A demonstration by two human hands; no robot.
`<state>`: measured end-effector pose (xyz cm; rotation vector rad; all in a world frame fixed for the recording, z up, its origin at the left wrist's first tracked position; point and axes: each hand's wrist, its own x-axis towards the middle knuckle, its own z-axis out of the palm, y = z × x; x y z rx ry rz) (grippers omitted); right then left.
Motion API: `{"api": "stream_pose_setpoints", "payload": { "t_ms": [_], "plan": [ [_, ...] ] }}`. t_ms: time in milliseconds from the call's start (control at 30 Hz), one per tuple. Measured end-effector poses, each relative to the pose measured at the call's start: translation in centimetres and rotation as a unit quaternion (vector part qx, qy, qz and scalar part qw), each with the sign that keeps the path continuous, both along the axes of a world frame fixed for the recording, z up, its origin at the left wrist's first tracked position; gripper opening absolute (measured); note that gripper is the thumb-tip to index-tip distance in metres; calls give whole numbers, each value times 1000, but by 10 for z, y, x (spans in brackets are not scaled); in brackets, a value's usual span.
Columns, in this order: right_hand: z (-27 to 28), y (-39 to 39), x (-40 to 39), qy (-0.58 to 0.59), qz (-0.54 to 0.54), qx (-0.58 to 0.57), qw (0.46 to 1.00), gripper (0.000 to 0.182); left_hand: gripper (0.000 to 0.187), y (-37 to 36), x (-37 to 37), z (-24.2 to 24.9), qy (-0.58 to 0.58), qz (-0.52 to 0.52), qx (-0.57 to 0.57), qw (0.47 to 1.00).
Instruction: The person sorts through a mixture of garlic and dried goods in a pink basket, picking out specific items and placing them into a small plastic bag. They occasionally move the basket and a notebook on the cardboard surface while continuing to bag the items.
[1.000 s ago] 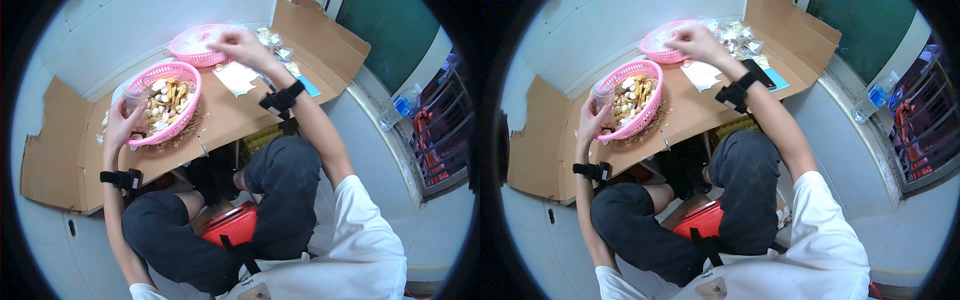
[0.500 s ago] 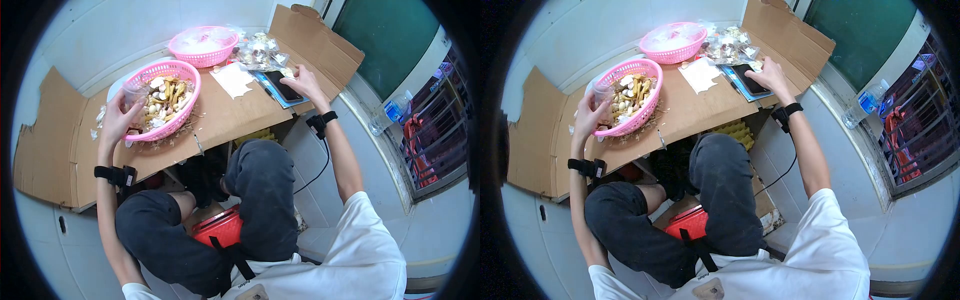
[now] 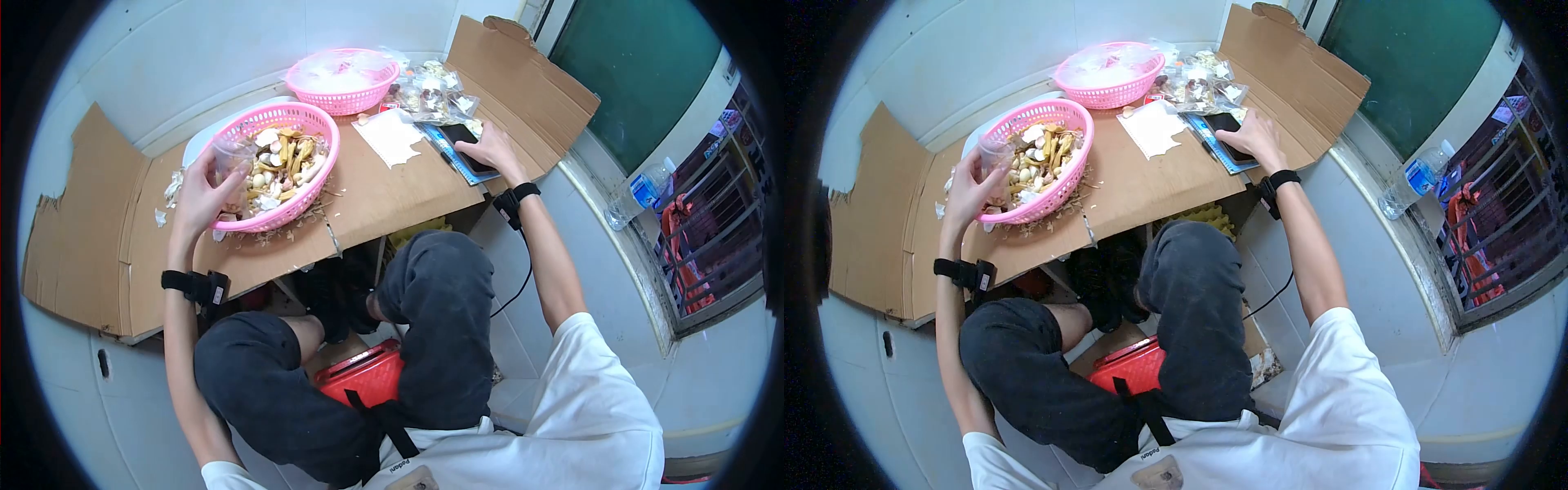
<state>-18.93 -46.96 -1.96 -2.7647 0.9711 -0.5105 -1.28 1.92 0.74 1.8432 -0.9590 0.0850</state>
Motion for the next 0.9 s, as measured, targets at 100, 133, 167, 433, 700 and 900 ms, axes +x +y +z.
{"api": "stream_pose_setpoints", "payload": {
  "t_ms": [100,133,167,433,700,900],
  "plan": [
    [4,7,0,17,-12,-6,1000,95,47,0,-3,2,5,7,7,1000],
    [6,8,0,18,-12,-7,1000,95,47,0,-2,1,1,3,7,1000],
    [9,10,0,28,-9,-3,1000,95,46,0,0,1,-4,0,6,1000],
    [11,13,1,48,-15,-14,999,97,43,0,6,-5,-24,-4,-1,1000],
    [30,-14,-14,-2,-3,38,999,96,43,1,4,-3,-14,9,23,1000],
    [26,-27,-23,-15,29,29,999,92,42,-1,3,-4,-20,-12,-21,999]
  ]
}}
